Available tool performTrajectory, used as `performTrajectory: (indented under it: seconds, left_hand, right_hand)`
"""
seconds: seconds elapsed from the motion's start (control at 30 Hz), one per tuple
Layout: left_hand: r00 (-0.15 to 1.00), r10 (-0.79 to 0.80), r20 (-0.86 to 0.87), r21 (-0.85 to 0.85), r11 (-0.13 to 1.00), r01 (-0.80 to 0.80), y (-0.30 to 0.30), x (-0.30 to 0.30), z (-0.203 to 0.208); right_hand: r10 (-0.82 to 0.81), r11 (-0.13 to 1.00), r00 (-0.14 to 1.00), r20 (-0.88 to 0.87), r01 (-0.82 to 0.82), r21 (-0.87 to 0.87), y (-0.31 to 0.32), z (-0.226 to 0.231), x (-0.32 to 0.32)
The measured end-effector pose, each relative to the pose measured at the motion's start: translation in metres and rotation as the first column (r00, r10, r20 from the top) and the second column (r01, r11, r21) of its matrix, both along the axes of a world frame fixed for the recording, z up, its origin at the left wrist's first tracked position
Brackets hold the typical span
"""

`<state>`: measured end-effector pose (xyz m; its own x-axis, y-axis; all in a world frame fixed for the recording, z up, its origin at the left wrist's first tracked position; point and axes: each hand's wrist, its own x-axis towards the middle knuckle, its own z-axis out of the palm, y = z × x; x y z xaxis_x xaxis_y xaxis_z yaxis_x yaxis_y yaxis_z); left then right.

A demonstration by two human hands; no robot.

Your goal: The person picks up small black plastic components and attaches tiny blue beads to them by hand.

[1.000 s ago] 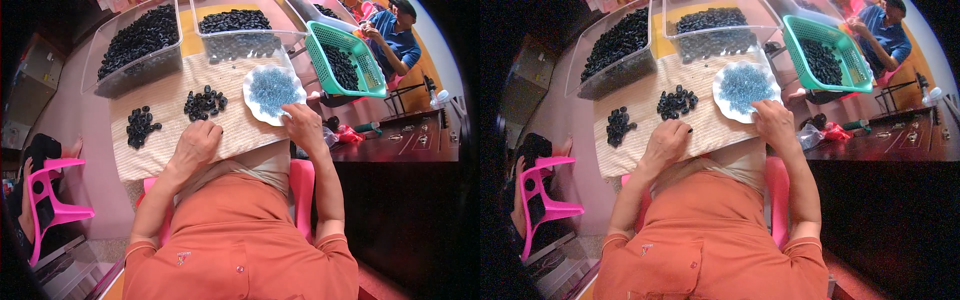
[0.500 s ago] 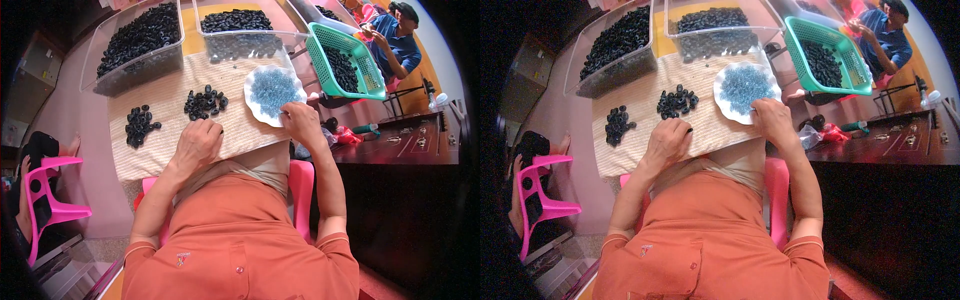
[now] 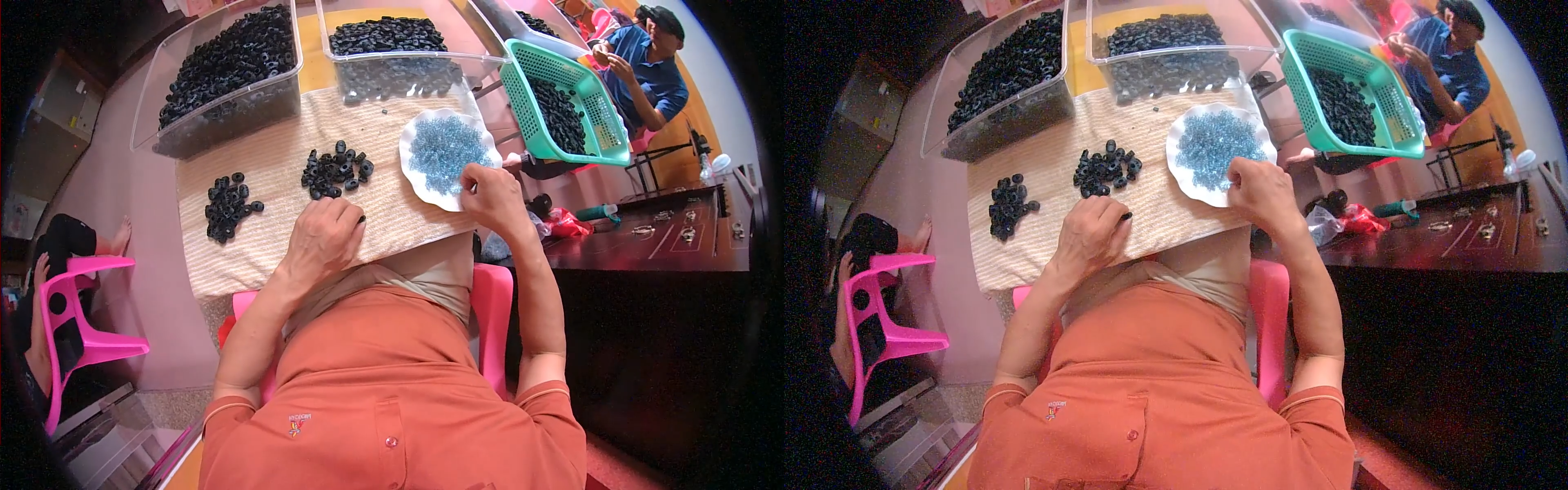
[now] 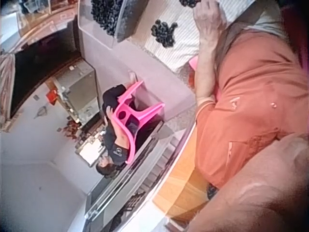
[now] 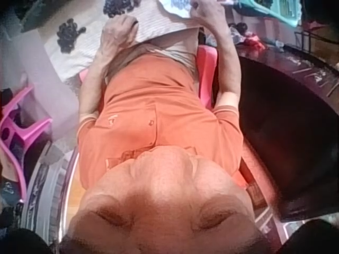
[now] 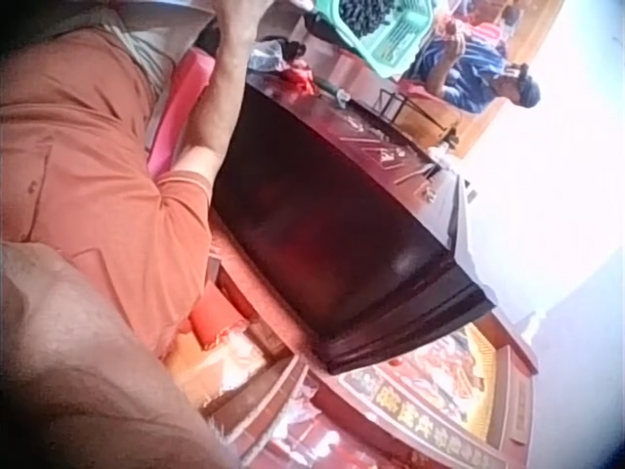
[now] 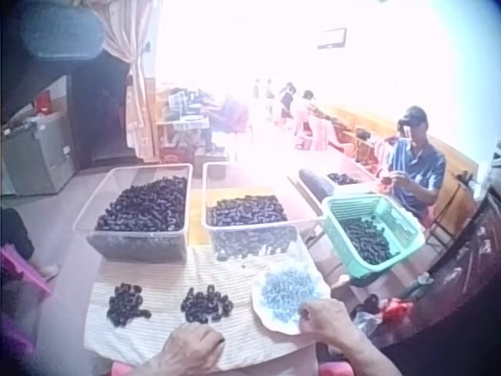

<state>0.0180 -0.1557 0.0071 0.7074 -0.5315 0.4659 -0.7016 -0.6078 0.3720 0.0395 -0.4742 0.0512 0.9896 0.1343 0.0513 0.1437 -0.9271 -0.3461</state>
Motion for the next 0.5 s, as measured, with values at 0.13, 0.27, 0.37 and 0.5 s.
performTrajectory:
  seconds: [0.13, 0.27, 0.37, 0.5]
  left_hand:
    - [1.0, -0.006, -0.009, -0.024, 1.0, 0.005, 0.0015, -0.0011, -0.0005]
    - [1.0, -0.007, -0.006, -0.027, 1.0, 0.007, 0.0019, -0.0014, -0.0012]
    - [0.999, -0.017, -0.035, -0.036, 0.999, 0.016, 0.0018, -0.0036, 0.0005]
    - [0.99, -0.037, -0.137, -0.188, 0.982, 0.011, -0.0013, -0.0053, -0.0013]
  right_hand:
    - [-0.022, 0.999, 1.0, 0.013, 0.022, 0.042, -0.0017, 0.0002, -0.0032]
    - [-0.012, 0.999, 1.0, 0.016, 0.011, 0.047, -0.0034, -0.0008, -0.005]
    - [0.017, 0.997, 0.997, 0.07, -0.022, 0.071, -0.0035, -0.0013, -0.0076]
    - [0.013, 0.994, 0.995, 0.099, -0.023, 0.106, -0.0029, -0.0023, -0.0097]
